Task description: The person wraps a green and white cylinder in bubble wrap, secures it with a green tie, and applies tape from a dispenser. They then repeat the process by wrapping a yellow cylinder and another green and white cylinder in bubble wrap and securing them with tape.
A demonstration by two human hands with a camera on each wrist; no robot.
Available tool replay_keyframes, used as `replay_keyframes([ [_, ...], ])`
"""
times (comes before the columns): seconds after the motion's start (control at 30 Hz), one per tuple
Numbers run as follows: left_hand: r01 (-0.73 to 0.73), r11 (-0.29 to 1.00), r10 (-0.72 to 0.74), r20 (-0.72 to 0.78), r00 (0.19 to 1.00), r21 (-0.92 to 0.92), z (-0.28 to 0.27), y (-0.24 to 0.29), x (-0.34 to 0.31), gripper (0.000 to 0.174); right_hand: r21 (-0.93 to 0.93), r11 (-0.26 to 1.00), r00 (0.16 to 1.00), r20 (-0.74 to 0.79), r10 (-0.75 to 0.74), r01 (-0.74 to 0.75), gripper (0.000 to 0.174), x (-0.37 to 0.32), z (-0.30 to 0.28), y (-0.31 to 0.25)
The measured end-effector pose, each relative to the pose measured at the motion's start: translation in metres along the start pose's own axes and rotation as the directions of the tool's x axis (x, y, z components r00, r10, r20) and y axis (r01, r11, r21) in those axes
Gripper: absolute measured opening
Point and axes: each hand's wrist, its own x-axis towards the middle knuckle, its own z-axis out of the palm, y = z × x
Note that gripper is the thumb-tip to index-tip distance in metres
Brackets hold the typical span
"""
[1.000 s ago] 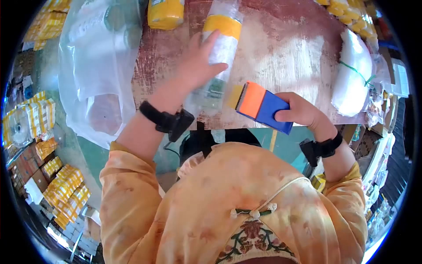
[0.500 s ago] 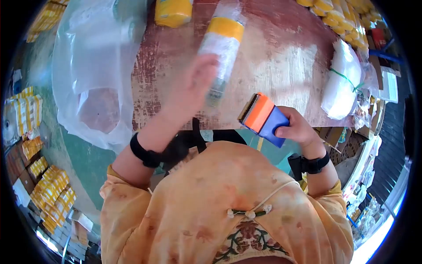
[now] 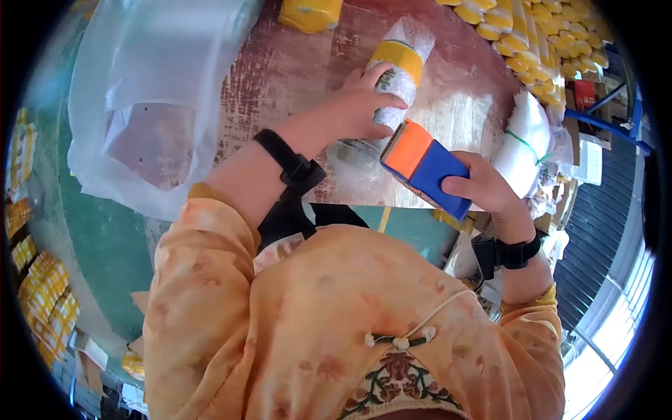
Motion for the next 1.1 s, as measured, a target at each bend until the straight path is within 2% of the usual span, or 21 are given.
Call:
replay_keyframes([
  [0.03,0.017,1.000,-0.017,0.003,1.000,0.014,0.004,0.001,0.004,0.051,0.000,1.000,1.000,0.009,0.003,-0.003,0.049,-0.001,0.002,-0.002],
  [0.1,-0.012,0.996,0.015,-0.032,0.999,0.087,0.008,-0.001,0.007,0.040,0.008,1.000,0.999,0.033,0.005,-0.005,0.047,0.000,0.005,-0.003],
  [0.13,-0.022,0.992,0.029,-0.049,0.998,0.128,0.009,-0.003,0.008,0.036,0.041,0.997,0.997,0.053,0.057,-0.059,0.046,0.005,0.008,-0.002],
  [0.2,-0.037,0.996,0.044,-0.077,0.996,0.082,0.012,-0.014,0.005,0.036,0.111,0.980,0.983,0.102,0.152,-0.163,0.046,0.020,0.015,0.011],
  [0.23,-0.048,0.997,0.053,-0.089,0.995,0.060,0.014,-0.018,0.006,0.037,-0.077,0.982,0.982,0.073,0.176,-0.170,0.047,0.036,0.017,0.038],
  [0.33,-0.091,0.992,0.098,-0.086,0.991,0.084,0.013,-0.021,0.005,0.050,-0.168,0.973,0.985,0.040,0.168,-0.159,0.048,0.048,0.020,0.048],
  [0.43,0.233,0.972,-0.231,-0.102,0.968,0.016,0.009,0.005,0.024,0.065,-0.211,0.961,0.982,0.030,0.186,-0.176,0.051,0.043,0.022,0.036],
  [0.53,0.364,0.911,-0.369,-0.011,0.929,0.196,-0.002,0.018,0.037,0.081,-0.338,0.917,0.969,0.047,0.243,-0.213,0.055,0.042,0.022,0.011],
  [0.63,0.331,0.937,-0.331,-0.016,0.943,0.111,0.005,0.007,0.038,0.091,-0.462,0.856,0.945,0.099,0.311,-0.233,0.057,0.046,0.014,-0.002],
  [0.73,0.134,0.980,-0.134,0.009,0.991,-0.145,0.005,-0.023,0.029,0.092,-0.502,0.835,0.923,0.161,0.348,-0.227,0.062,0.056,0.004,-0.016],
  [0.83,0.291,0.932,-0.274,0.106,0.956,-0.218,-0.003,-0.028,0.012,0.092,-0.581,0.795,0.923,0.181,0.338,-0.177,0.067,0.062,0.013,-0.031],
  [0.9,0.292,0.949,-0.294,-0.008,0.956,-0.117,0.000,-0.025,0.013,0.101,-0.581,0.800,0.944,0.156,0.291,-0.151,0.074,0.062,0.024,-0.049],
  [0.97,0.302,0.953,-0.296,-0.139,0.945,0.024,-0.002,-0.018,0.022,0.107,-0.528,0.833,0.939,0.177,0.295,-0.162,0.072,0.063,0.030,-0.058],
  [1.1,0.341,0.940,-0.342,-0.060,0.938,-0.015,-0.010,-0.026,0.032,0.111,-0.437,0.887,0.970,0.113,0.217,-0.147,0.066,0.061,0.031,-0.025],
])
